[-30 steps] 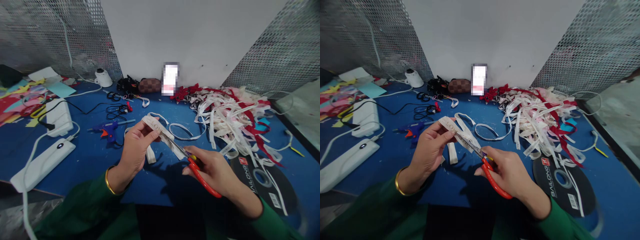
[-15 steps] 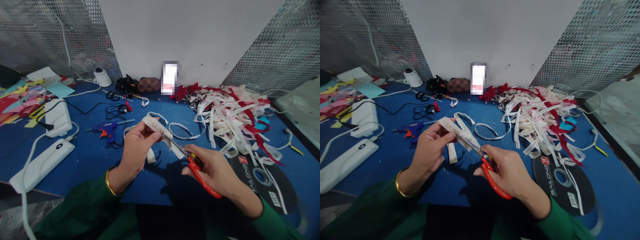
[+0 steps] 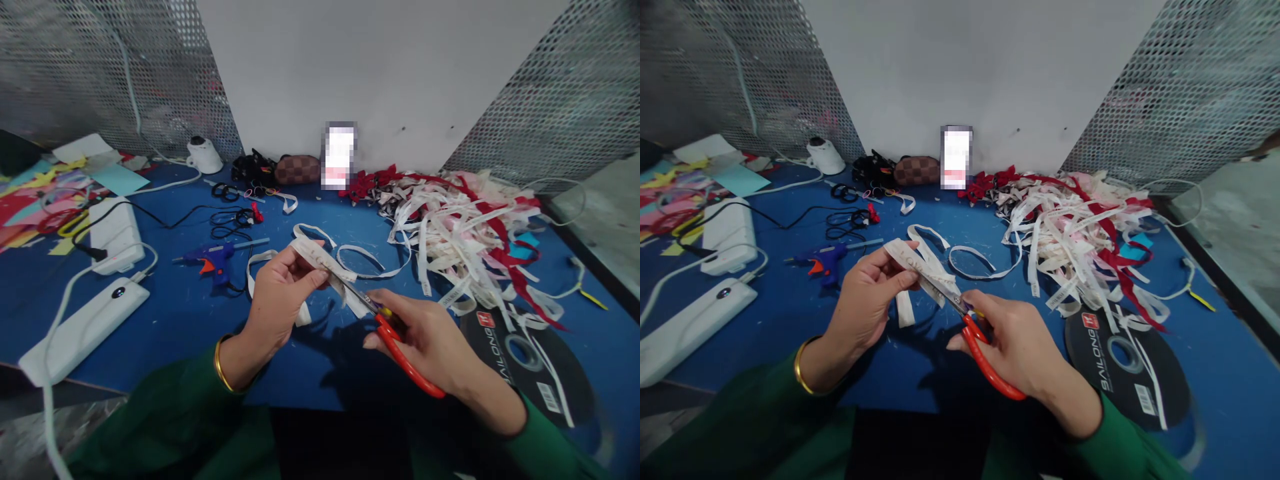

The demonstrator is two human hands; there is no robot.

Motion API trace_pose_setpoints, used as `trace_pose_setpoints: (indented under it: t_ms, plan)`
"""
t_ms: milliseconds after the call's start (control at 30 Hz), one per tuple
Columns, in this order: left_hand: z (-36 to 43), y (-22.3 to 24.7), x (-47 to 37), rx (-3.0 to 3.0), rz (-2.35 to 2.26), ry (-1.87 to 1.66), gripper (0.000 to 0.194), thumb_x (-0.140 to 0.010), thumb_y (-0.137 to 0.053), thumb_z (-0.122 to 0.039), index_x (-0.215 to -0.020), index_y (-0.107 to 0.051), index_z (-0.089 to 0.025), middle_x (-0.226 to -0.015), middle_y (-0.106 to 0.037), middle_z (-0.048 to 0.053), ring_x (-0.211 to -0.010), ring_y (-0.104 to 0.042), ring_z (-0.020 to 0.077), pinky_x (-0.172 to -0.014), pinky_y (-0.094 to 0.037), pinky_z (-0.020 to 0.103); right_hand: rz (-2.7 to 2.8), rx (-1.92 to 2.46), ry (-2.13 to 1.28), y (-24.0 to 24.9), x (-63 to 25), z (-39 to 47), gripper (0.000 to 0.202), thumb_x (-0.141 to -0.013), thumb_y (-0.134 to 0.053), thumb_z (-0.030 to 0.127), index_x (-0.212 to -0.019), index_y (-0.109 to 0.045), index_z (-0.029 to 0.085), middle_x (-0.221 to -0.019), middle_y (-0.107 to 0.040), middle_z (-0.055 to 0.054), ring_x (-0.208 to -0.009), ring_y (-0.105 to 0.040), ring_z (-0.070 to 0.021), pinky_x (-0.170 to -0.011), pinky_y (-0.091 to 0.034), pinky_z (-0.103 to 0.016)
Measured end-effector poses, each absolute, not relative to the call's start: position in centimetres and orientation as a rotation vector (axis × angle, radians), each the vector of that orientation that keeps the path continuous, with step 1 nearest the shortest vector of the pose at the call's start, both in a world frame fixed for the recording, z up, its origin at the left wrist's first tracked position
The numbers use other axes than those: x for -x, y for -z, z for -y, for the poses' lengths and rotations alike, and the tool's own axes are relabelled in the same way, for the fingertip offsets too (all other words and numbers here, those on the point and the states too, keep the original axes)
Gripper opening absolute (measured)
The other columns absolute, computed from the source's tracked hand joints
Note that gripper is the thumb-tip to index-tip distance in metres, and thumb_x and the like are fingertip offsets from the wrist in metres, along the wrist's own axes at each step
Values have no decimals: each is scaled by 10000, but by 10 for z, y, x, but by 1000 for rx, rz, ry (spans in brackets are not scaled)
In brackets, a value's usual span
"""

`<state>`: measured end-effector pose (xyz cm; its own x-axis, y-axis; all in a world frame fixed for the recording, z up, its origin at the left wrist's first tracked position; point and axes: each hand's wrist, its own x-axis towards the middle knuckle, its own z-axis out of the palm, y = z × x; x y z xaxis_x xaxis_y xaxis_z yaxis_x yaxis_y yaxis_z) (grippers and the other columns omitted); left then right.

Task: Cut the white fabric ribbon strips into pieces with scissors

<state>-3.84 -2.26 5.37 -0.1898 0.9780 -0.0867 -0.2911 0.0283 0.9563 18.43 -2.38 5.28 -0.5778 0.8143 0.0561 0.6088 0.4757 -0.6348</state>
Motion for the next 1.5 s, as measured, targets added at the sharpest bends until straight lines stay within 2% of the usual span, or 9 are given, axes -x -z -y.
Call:
trace_pose_setpoints:
  t_ms: [400, 633, 900, 1200, 1500]
  plan:
    - [23, -57, 39, -821, -1141, -1432, 411, -683, -851, -218, -1083, -754, -212, -896, -735, 21, -805, -658, 148, -713, -570, 263, 2351, 1174, -861, -51, -188, 23, 458, -893, -664, 553, -1160, -678, 181, -768, -692, -23, -599, -572, -127, -530, -408, -213]
    - [22, -57, 44, -856, -1138, -1502, 307, -767, -803, -267, -1068, -772, -215, -971, -748, 45, -797, -664, 150, -684, -552, 252, 2346, 1162, -811, -51, -188, 23, 446, -893, -666, 549, -1142, -678, 179, -788, -712, -32, -603, -603, -130, -556, -425, -222]
    - [20, -57, 43, -835, -1117, -1521, 314, -711, -841, -207, -1019, -778, -221, -872, -750, 12, -773, -672, 137, -697, -567, 249, 2368, 1179, -741, -50, -186, 23, 449, -897, -650, 564, -1131, -667, 182, -766, -698, -24, -588, -592, -131, -553, -410, -231]
    - [22, -53, 39, -867, -1157, -1428, 363, -694, -851, -227, -1046, -767, -194, -911, -766, 43, -829, -689, 175, -726, -578, 283, 2385, 1182, -776, -53, -183, 23, 481, -884, -649, 587, -1148, -642, 185, -788, -694, -29, -600, -575, -143, -541, -404, -238]
    - [23, -53, 37, -846, -1147, -1410, 384, -678, -844, -227, -1053, -762, -206, -913, -767, 39, -817, -685, 172, -716, -570, 286, 2352, 1202, -924, -54, -184, 25, 451, -880, -667, 571, -1116, -636, 188, -752, -659, 1, -586, -546, -131, -527, -379, -230]
